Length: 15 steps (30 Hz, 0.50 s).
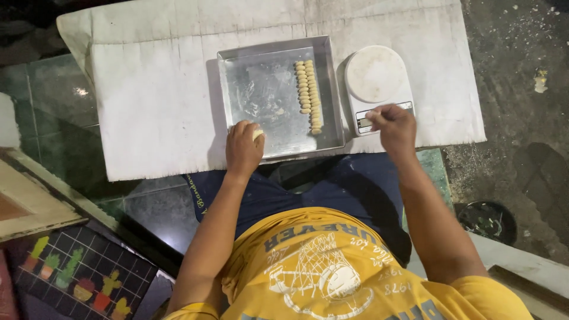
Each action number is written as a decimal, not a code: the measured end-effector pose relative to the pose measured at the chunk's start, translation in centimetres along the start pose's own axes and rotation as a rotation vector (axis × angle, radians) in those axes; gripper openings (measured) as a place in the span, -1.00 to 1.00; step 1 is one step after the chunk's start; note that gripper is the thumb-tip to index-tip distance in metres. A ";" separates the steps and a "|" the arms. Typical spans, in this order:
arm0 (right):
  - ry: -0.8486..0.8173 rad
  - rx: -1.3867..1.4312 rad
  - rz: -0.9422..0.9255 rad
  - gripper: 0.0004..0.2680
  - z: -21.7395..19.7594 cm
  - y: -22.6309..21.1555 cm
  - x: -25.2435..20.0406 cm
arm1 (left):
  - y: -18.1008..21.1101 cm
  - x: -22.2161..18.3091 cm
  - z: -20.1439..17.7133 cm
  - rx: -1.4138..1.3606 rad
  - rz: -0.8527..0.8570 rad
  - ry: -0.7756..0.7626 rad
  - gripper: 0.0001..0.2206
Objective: Rolling small pieces of dough into uniform balls and arranging them in rows on a metal tray.
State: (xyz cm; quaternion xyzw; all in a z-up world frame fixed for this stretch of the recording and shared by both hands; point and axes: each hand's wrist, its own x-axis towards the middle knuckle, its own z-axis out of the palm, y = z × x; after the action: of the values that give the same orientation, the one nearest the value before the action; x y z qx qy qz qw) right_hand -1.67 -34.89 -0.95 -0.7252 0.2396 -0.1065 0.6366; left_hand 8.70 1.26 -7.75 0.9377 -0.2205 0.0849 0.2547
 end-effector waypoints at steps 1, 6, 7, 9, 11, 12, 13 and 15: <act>0.053 -0.243 -0.148 -0.94 -0.4 -0.2 0.9 | 0.1 0.0 -0.1 0.001 -0.012 -0.015 -0.76; 0.176 -0.534 -0.454 -0.92 -0.8 1.6 6.7 | 0.3 0.0 -0.4 0.010 -0.032 -0.037 -0.76; 0.185 -0.638 -0.454 -0.85 -0.9 2.2 7.7 | 0.4 0.1 -0.5 0.004 -0.044 -0.049 -0.76; 0.191 -0.742 -0.453 -0.78 -1.2 2.7 8.8 | 0.5 0.1 -0.7 0.000 -0.059 -0.060 -0.76; 0.129 -0.739 -0.488 -0.72 -1.6 2.5 9.0 | 0.6 0.1 -0.7 -0.040 -0.085 -0.053 -0.75; 0.127 -0.739 -0.490 -0.72 -2.1 2.8 9.2 | 0.6 0.2 -0.8 -0.039 -0.087 -0.051 -0.75; 0.177 -0.708 -0.429 -0.77 -2.7 3.2 9.2 | 0.6 0.2 -0.9 -0.046 -0.070 -0.037 -0.74; 0.227 -0.680 -0.366 -0.81 -3.4 2.7 8.3 | 0.7 0.1 -0.9 -0.056 -0.052 -0.024 -0.73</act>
State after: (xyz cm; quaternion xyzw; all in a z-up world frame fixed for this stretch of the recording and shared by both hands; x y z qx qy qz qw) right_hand 3.38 -42.11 -4.29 -0.9088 0.1968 -0.2125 0.3002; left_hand 8.45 1.13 -6.64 0.9367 -0.2012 0.0607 0.2802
